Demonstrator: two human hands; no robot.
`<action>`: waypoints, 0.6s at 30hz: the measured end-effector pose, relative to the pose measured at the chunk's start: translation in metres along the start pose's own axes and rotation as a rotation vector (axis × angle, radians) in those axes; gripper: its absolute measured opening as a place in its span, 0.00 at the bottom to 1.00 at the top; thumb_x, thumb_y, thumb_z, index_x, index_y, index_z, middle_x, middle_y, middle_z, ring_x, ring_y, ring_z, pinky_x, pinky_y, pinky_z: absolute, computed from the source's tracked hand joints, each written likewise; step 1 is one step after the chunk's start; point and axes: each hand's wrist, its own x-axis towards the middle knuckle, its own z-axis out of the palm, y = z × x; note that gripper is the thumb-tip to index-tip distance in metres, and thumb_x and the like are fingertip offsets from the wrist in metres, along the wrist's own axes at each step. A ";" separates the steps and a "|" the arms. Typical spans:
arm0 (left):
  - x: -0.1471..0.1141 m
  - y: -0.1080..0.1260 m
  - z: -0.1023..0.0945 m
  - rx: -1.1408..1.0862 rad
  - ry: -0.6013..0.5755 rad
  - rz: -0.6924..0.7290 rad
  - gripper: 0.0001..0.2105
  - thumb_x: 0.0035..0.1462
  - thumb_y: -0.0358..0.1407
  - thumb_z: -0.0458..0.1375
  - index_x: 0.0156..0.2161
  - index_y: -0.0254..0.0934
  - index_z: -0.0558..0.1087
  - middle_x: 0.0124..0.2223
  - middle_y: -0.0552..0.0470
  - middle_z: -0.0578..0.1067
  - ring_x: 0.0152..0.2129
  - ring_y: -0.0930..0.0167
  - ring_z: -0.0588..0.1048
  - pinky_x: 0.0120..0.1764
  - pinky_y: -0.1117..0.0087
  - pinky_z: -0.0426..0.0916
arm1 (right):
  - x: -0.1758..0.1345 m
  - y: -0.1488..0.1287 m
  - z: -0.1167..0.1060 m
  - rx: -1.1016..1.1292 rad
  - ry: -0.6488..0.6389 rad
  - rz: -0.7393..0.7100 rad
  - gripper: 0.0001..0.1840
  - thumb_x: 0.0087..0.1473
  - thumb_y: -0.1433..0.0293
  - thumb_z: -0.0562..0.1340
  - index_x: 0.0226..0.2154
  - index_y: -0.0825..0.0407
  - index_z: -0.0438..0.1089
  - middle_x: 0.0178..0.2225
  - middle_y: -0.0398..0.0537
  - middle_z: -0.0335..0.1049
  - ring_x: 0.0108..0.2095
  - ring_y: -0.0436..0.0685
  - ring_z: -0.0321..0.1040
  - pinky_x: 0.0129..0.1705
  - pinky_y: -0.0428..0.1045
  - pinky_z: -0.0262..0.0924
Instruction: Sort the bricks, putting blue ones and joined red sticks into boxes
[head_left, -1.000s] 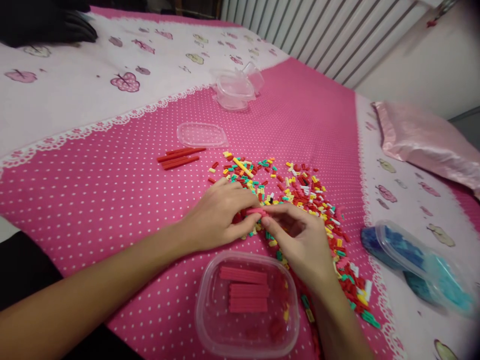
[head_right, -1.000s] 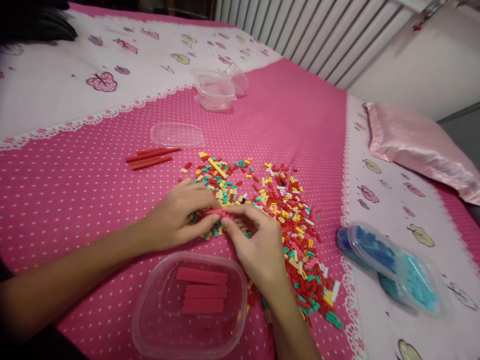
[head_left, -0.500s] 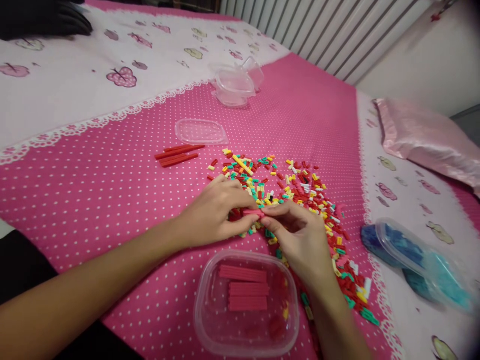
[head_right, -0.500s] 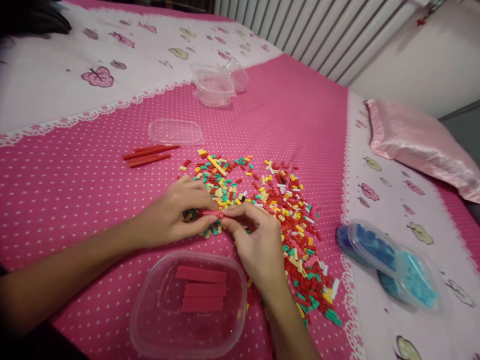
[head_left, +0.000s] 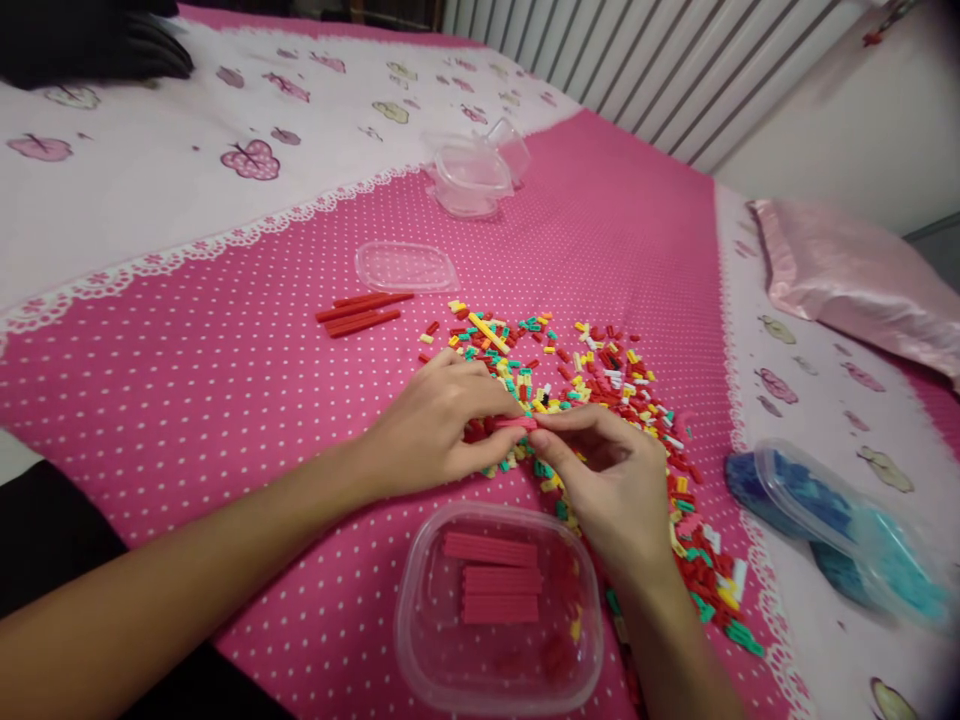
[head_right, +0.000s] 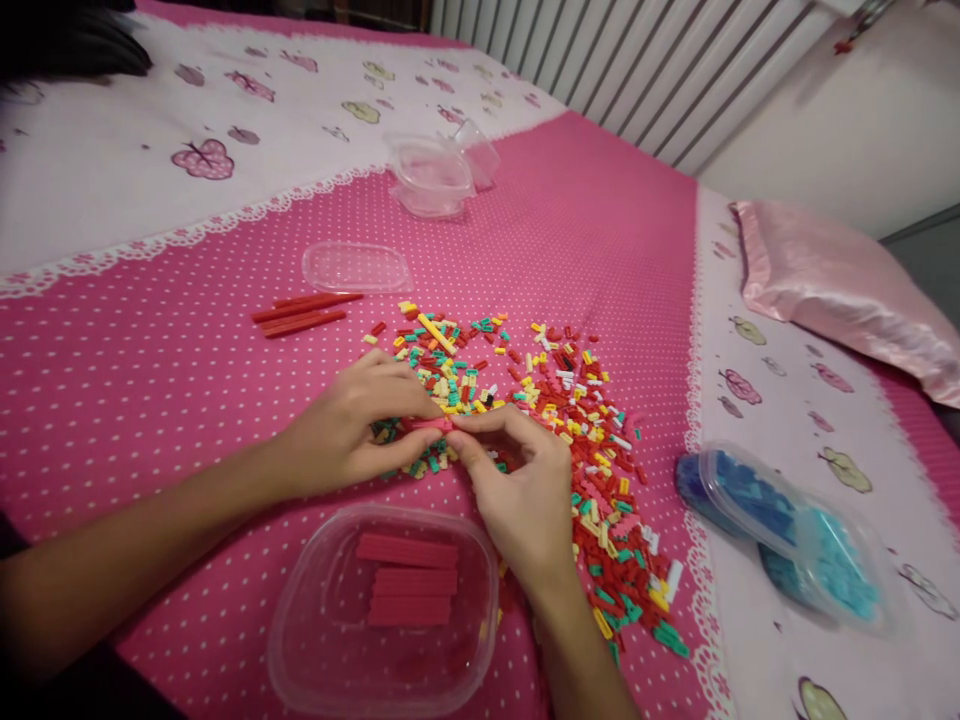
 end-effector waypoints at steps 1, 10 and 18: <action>0.000 0.000 0.000 -0.002 0.002 -0.004 0.10 0.64 0.35 0.56 0.36 0.35 0.78 0.30 0.54 0.76 0.31 0.70 0.70 0.40 0.65 0.56 | 0.000 0.000 -0.001 0.007 0.017 -0.001 0.02 0.51 0.69 0.71 0.30 0.48 0.78 0.30 0.44 0.81 0.30 0.55 0.77 0.35 0.49 0.71; -0.002 0.001 0.005 0.011 -0.046 0.007 0.11 0.65 0.34 0.55 0.32 0.35 0.76 0.28 0.55 0.74 0.30 0.71 0.68 0.40 0.65 0.55 | 0.002 -0.002 -0.003 -0.058 -0.101 -0.007 0.03 0.52 0.71 0.69 0.28 0.50 0.76 0.29 0.43 0.79 0.30 0.53 0.76 0.35 0.47 0.69; -0.004 0.004 0.007 -0.016 -0.044 -0.021 0.11 0.65 0.35 0.54 0.33 0.34 0.75 0.28 0.54 0.73 0.30 0.70 0.68 0.40 0.65 0.55 | 0.002 -0.002 -0.008 -0.076 -0.175 -0.014 0.03 0.55 0.72 0.67 0.32 0.49 0.77 0.32 0.43 0.79 0.34 0.53 0.76 0.38 0.48 0.68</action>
